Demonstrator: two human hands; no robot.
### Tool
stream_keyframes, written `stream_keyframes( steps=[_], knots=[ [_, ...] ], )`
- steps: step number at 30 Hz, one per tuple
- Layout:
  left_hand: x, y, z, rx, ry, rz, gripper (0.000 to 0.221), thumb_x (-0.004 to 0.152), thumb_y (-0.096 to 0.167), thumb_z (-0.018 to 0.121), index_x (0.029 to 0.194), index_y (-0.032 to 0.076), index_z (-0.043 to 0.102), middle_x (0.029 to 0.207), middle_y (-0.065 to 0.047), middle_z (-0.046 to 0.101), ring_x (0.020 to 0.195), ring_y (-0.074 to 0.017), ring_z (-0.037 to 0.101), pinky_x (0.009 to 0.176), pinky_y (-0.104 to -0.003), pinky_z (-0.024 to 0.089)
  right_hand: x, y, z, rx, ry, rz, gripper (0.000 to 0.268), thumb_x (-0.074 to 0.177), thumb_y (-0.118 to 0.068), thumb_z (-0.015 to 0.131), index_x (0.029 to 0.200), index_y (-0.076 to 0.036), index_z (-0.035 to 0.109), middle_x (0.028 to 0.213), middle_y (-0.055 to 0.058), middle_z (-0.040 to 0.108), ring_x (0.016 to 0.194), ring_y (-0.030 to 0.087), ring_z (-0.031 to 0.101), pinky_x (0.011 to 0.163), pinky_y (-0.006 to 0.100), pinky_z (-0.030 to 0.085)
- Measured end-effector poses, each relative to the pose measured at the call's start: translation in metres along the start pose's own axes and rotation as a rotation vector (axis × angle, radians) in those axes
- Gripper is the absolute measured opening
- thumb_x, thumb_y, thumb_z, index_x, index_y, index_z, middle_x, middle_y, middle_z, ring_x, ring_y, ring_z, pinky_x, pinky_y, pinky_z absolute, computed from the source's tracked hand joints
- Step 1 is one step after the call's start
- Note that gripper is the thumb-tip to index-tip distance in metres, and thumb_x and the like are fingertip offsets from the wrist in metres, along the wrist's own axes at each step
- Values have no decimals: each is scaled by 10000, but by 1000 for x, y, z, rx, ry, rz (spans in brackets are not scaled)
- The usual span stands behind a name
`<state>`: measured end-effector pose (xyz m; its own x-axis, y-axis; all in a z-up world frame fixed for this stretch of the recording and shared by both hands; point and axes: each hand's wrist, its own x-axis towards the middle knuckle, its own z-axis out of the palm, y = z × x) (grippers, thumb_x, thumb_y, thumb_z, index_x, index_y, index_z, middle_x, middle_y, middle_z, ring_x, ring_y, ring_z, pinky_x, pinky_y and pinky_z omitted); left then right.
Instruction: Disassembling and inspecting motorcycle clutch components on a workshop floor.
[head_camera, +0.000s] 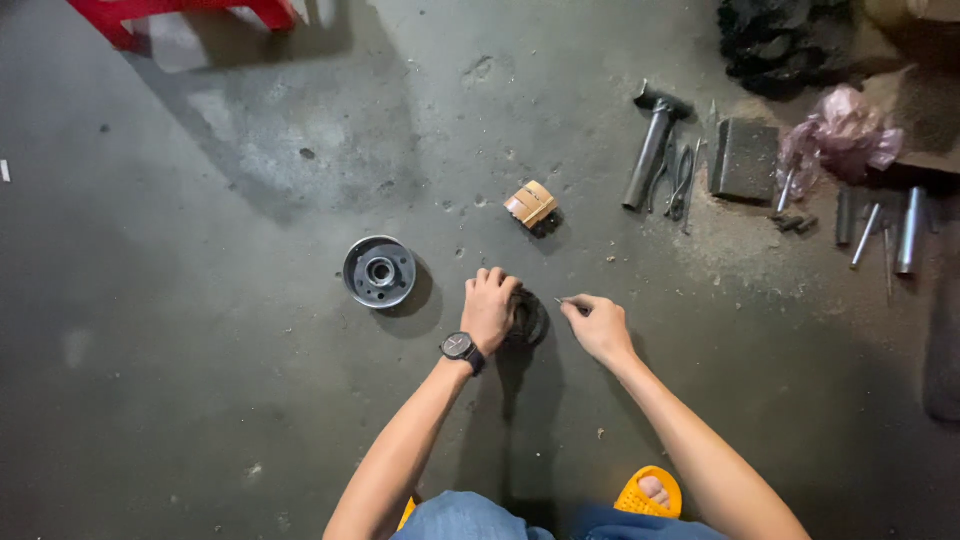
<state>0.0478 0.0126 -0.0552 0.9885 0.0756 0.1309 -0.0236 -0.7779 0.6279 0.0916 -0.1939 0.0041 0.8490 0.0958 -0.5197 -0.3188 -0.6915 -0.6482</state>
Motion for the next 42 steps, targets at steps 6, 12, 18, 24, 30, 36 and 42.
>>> stream_keyframes(
  steps=[6, 12, 18, 24, 30, 36, 42],
  knots=[
    [-3, 6, -11, 207, -20, 446, 180, 848, 166, 624, 1021, 128, 654, 1048, -97, 583, 1041, -300, 543, 932, -467, 433, -1, 6, 2, -449, 52, -92, 311, 896, -327, 639, 1126, -174, 780, 1054, 177, 746, 1019, 411, 702, 908, 503, 555],
    [4, 1, -6, 342, -49, 516, 160, 855, 186, 631, 1012, 153, 647, 1049, -101, 565, 1058, -290, 543, 921, -457, 436, -7, -1, 2, -525, 48, -132, 265, 918, -312, 614, 1049, -141, 768, 1000, 213, 740, 984, 437, 698, 880, 544, 553],
    [7, -3, -10, 364, -170, 652, 159, 845, 228, 658, 972, 141, 617, 1052, -106, 557, 1030, -296, 537, 857, -454, 437, -6, -11, 1, -549, 27, -131, 275, 906, -291, 608, 1065, -124, 758, 995, 214, 742, 972, 435, 703, 868, 548, 553],
    [25, -12, -14, -22, -37, 255, 188, 790, 32, 627, 973, 61, 595, 1002, -155, 583, 977, -363, 570, 823, -451, 481, -2, -18, 2, -599, -7, -120, 282, 872, -204, 597, 1074, -112, 772, 1019, 219, 739, 991, 425, 704, 897, 531, 551],
    [40, -64, -11, 32, 24, 23, 237, 803, -34, 606, 1028, 31, 641, 958, -192, 621, 956, -404, 605, 873, -468, 516, 12, -4, 10, -606, -4, -127, 351, 847, -182, 596, 1148, -89, 750, 1062, 228, 738, 1005, 423, 710, 896, 526, 561],
    [9, 34, -75, 65, -132, 249, 802, 617, 146, 792, 1351, 37, 488, 1405, -261, 493, 1317, -465, 436, 1010, -589, 389, 4, -16, 3, -579, 0, -90, 348, 851, -209, 597, 1146, -121, 760, 1079, 223, 734, 1021, 429, 694, 909, 534, 549],
    [-11, 63, -61, 413, -503, 176, 1162, 619, 314, 881, 1569, 79, 254, 1519, -187, 383, 1423, -367, 366, 1126, -599, 321, -4, -1, 2, -549, 22, -129, 303, 896, -282, 613, 1110, -137, 771, 1026, 210, 743, 997, 425, 698, 892, 532, 550]
  ],
)
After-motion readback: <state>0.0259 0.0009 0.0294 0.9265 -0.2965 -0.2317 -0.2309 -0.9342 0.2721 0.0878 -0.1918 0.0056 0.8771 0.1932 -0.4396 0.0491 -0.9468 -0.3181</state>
